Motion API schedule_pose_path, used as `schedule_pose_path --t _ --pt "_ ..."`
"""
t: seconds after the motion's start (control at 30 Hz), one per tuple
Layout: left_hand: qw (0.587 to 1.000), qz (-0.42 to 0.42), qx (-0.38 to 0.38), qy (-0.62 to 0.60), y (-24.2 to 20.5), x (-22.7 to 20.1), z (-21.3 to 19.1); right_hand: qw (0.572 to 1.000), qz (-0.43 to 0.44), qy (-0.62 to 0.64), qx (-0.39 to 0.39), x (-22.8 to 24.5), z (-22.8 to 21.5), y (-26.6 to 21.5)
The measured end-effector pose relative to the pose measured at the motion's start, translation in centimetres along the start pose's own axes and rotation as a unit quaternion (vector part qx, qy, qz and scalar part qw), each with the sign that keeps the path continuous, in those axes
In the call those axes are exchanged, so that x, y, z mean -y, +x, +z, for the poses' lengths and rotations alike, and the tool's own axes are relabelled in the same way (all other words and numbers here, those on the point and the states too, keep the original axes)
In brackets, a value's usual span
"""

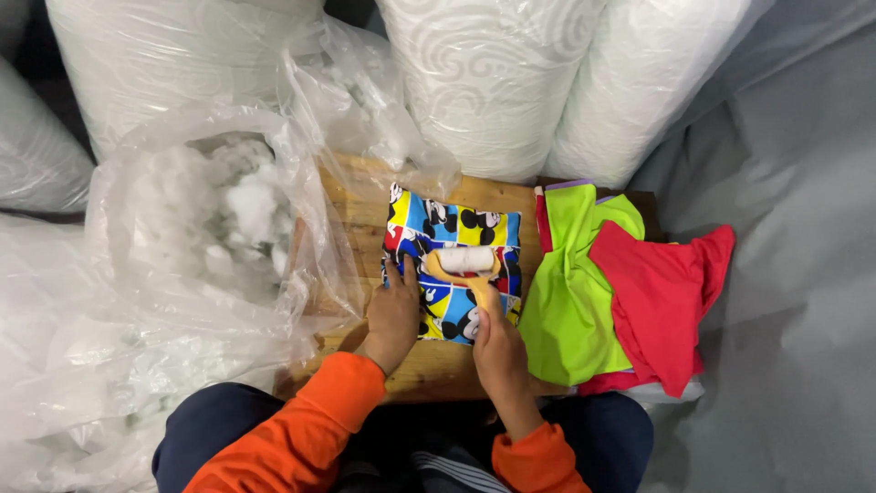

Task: The person cleans a patterned fabric with a lint roller and then stuffs a green fabric pouch with white fiberfill material.

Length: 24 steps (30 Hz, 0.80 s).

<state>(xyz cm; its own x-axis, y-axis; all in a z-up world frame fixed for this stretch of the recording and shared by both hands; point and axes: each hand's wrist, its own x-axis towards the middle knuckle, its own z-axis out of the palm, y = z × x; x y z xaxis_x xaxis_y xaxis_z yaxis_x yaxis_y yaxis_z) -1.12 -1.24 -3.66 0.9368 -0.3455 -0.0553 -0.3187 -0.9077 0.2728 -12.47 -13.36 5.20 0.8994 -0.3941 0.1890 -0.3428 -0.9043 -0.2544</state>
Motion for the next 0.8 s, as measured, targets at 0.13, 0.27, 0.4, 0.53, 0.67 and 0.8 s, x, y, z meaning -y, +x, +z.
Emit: schedule_pose_path --t 0.13,0.27,0.4,0.53,0.67,0.8 --pt "0.995 0.007 0.086 -0.058 -0.1 0.4 -3.8 0.996 -0.056 0.074 -0.009 -4.4 -0.1 -4.3" --pt "0.955 -0.042 0.172 -0.239 -0.4 0.7 -6.4 0.996 -0.031 0.08 0.016 -5.7 -2.2 -6.7" --pt "0.857 -0.12 0.235 -0.442 -0.9 0.4 -12.1 0.993 0.003 0.103 0.056 -5.4 -5.3 -7.5" --pt "0.785 -0.116 0.202 -0.574 0.0 0.0 -13.3 0.981 -0.018 0.191 0.029 -7.2 -7.4 -6.0" --pt "0.816 0.075 -0.211 -0.532 0.4 0.3 -13.8 0.949 0.083 0.304 -0.03 -6.6 -9.6 -4.3" --pt "0.785 0.265 -0.493 -0.266 -0.9 -0.8 -15.0 0.91 0.134 0.379 -0.101 -6.1 -10.4 -2.7"
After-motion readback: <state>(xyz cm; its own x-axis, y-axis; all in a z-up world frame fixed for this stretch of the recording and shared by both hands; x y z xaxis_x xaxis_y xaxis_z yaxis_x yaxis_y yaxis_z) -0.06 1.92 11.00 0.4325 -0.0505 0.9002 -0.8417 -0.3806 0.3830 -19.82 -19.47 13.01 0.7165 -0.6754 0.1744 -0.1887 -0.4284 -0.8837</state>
